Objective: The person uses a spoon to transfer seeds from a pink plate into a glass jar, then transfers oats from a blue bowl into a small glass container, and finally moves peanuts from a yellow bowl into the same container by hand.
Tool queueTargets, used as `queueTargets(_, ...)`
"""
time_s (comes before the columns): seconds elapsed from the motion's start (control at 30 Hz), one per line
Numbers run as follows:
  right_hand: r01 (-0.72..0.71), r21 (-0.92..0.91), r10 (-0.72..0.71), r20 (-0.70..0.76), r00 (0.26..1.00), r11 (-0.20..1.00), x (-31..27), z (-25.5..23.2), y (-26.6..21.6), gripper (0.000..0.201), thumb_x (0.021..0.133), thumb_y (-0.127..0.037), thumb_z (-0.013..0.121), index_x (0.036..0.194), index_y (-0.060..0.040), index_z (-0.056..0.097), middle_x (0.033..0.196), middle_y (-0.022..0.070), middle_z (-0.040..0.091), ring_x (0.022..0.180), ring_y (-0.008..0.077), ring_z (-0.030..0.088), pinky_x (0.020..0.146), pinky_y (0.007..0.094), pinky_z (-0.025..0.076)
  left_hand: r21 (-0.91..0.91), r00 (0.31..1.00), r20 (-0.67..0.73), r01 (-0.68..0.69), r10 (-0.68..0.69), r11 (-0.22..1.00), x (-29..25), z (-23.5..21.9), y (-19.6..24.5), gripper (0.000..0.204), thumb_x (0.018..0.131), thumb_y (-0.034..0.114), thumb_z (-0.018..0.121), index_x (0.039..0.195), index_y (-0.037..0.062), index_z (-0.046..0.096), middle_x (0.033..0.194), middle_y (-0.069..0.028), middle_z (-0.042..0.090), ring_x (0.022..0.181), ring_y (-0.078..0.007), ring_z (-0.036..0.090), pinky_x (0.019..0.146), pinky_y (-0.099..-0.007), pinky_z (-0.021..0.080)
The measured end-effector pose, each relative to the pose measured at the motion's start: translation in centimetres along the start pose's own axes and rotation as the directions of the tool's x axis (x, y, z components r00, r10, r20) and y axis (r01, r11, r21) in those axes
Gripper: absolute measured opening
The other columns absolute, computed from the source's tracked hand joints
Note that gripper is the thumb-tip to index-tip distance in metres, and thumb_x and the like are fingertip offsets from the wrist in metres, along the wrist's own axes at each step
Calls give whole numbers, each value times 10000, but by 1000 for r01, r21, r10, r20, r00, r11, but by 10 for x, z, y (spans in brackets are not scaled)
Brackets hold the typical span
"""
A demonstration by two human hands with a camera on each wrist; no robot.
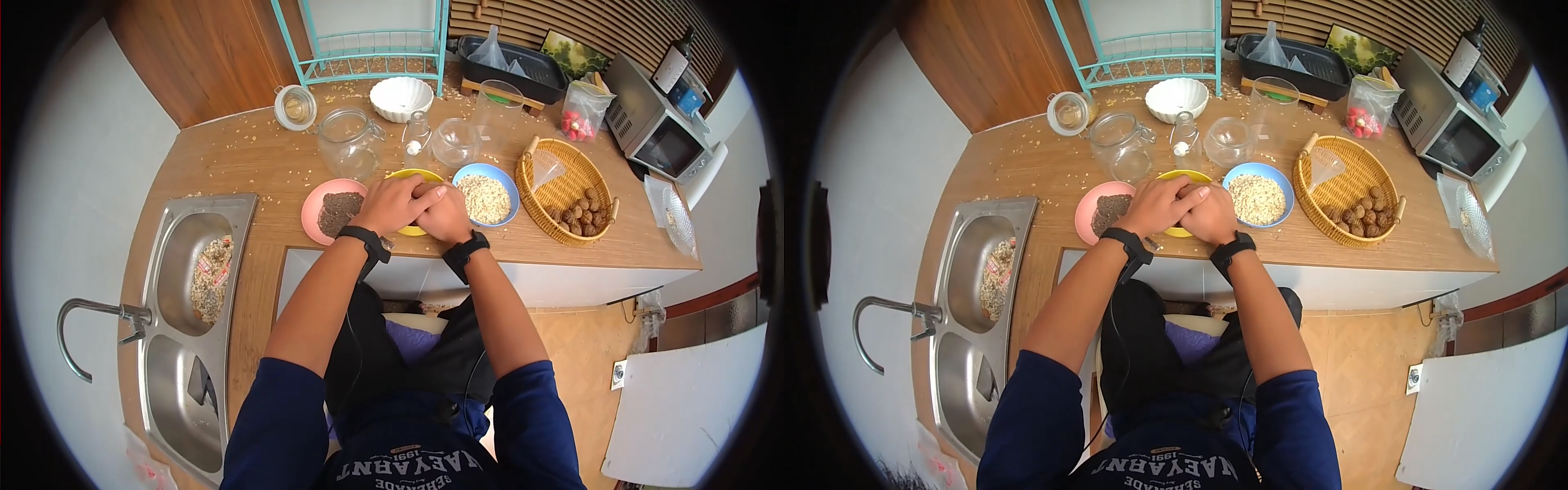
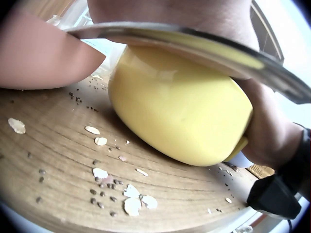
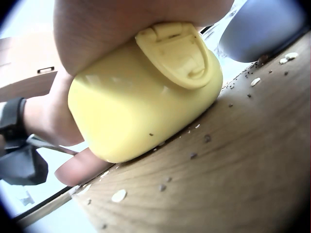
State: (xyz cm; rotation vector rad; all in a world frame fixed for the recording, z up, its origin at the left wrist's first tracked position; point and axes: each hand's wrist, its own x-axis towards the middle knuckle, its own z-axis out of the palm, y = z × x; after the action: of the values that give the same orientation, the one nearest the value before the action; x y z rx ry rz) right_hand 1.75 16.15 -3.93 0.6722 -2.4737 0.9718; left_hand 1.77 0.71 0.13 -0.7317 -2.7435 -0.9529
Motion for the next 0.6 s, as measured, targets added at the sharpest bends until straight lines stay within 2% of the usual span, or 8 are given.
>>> queueTargets(0.07, 0, -12, 1, 6, 1000, 1000, -4, -2, -3, 135, 831, -228, 675, 846, -113, 744, 842, 137, 739, 819, 385, 682, 785, 507, 515, -18, 1000, 8, 20, -20, 1000, -4, 1, 2, 654, 993, 657, 525, 967, 33, 719, 918, -205, 739, 884, -410, 694, 795, -509, 525)
queueTargets(0.27, 16, -25, -16, 6, 1000, 1000, -14, -2, -7, 137, 838, -231, 670, 865, -119, 745, 843, 125, 740, 815, 378, 677, 793, 497, 514, -30, 1000, -16, 4, -4, 1000, -14, 4, 4, 653, 995, 659, 520, 930, 33, 695, 847, -203, 721, 831, -411, 685, 770, -511, 519)
queueTargets(0.6, 26, -13, -26, 19, 999, 1000, -18, -4, -10, 140, 849, -227, 661, 876, -118, 744, 832, 121, 738, 808, 377, 675, 800, 496, 511, -37, 1000, -27, -11, 10, 999, -19, 5, 5, 645, 994, 655, 526, 933, 35, 691, 840, -193, 720, 818, -407, 684, 753, -506, 517)
